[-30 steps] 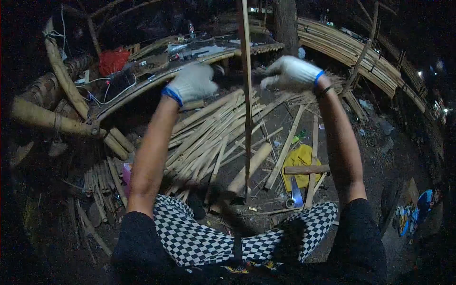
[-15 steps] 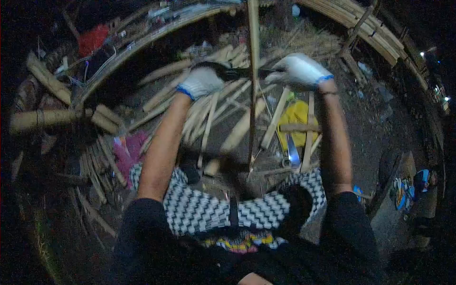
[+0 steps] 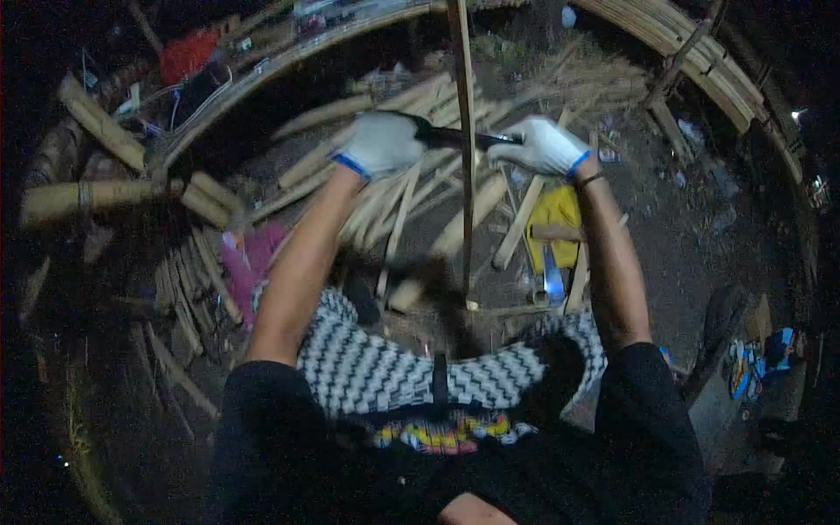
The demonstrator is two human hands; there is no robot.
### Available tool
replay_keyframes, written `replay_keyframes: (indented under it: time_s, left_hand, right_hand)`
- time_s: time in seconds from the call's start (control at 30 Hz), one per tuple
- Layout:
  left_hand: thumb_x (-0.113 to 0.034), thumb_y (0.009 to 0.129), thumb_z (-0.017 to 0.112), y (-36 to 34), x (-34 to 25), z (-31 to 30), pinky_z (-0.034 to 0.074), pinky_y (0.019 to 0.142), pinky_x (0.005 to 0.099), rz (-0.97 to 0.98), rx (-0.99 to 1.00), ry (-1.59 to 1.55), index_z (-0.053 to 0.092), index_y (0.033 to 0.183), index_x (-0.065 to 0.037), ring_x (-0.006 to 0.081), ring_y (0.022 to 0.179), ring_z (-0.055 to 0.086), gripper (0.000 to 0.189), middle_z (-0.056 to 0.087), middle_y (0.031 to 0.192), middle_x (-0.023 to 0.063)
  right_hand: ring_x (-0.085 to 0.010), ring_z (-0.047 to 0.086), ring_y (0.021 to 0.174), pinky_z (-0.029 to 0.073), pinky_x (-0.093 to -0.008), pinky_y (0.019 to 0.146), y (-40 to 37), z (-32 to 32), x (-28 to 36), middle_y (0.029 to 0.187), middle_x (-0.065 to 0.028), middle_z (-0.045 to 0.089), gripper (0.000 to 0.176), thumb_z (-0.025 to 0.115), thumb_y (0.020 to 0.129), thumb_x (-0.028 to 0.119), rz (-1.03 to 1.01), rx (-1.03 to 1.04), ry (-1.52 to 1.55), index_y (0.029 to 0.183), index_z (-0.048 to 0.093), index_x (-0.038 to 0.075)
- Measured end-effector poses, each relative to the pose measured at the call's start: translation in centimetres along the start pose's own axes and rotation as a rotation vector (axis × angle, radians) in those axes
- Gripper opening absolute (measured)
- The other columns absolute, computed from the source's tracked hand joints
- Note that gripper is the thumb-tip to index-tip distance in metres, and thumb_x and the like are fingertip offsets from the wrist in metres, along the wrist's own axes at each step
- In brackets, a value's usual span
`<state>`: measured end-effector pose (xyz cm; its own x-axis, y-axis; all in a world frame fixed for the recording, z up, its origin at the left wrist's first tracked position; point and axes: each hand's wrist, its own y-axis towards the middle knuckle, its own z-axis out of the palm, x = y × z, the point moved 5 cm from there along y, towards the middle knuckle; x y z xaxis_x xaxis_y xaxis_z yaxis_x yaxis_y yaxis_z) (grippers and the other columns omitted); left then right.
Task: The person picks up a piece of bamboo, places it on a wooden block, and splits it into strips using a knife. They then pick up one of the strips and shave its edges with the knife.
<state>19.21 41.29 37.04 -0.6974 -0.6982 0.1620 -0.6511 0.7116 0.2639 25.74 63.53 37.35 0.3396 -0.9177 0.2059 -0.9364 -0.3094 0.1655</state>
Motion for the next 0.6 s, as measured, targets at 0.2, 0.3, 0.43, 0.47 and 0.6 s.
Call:
replay_keyframes:
  time_s: [0.2, 0.3, 0.43, 0.47, 0.6]
  left_hand:
    - [-0.028, 0.079, 0.054, 0.5, -2.3, -7.5, 0.049, 0.073, 0.0432, 0.192, -0.087, -0.011, 0.064, 0.092, -0.01, 0.0346, 0.077, 0.061, 0.024, 0.064, 0.087, 0.0167]
    - [-0.026, 0.075, 0.061, 1.2, -2.1, -11.4, 0.048, 0.08, 0.0406, 0.227, -0.242, -0.254, 0.064, 0.098, -0.009, 0.0293, 0.083, 0.061, 0.029, 0.063, 0.092, 0.0189]
    - [-0.028, 0.08, 0.056, -3.6, -2.0, 5.7, 0.047, 0.067, 0.0435, 0.213, -0.328, -0.404, 0.064, 0.089, -0.006, 0.0308, 0.072, 0.061, 0.026, 0.062, 0.085, 0.0192]
    - [-0.028, 0.082, 0.051, -0.9, -1.5, 4.3, 0.045, 0.064, 0.0448, 0.184, -0.309, -0.071, 0.062, 0.09, -0.006, 0.0365, 0.072, 0.058, 0.025, 0.062, 0.086, 0.0204]
    - [-0.028, 0.081, 0.053, -0.7, -0.8, 1.8, 0.044, 0.062, 0.0447, 0.213, -0.136, -0.25, 0.061, 0.085, -0.006, 0.038, 0.071, 0.057, 0.024, 0.061, 0.085, 0.0211]
  right_hand:
    - [-0.0352, 0.064, 0.08, 0.05, -0.0407, 0.074, -3.7, -5.7, 3.4, 0.088, -0.022, 0.065, 0.048, 0.059, 0.083, 0.051, 0.031, -0.084, 0.143, 0.103, 0.067, 0.008]
    - [-0.0328, 0.064, 0.073, 0.049, -0.041, 0.067, -3.7, -9.9, 4.0, 0.08, -0.0187, 0.065, 0.044, 0.059, 0.084, 0.049, 0.163, 0.013, 0.215, 0.097, 0.069, 0.008]
    - [-0.0378, 0.062, 0.081, 0.049, -0.0421, 0.073, -3.9, 3.3, 1.1, 0.086, -0.0194, 0.065, 0.045, 0.056, 0.084, 0.051, 0.073, -0.005, 0.13, 0.097, 0.069, 0.01]
    - [-0.0388, 0.061, 0.083, 0.049, -0.0425, 0.075, -2.4, 1.4, 1.4, 0.088, -0.02, 0.065, 0.046, 0.056, 0.084, 0.052, 0.022, -0.049, 0.07, 0.097, 0.069, 0.01]
    - [-0.0385, 0.061, 0.084, 0.049, -0.0432, 0.076, -1.9, 1.3, 2.7, 0.089, -0.0198, 0.064, 0.045, 0.055, 0.084, 0.051, 0.099, 0.072, 0.075, 0.099, 0.069, 0.011]
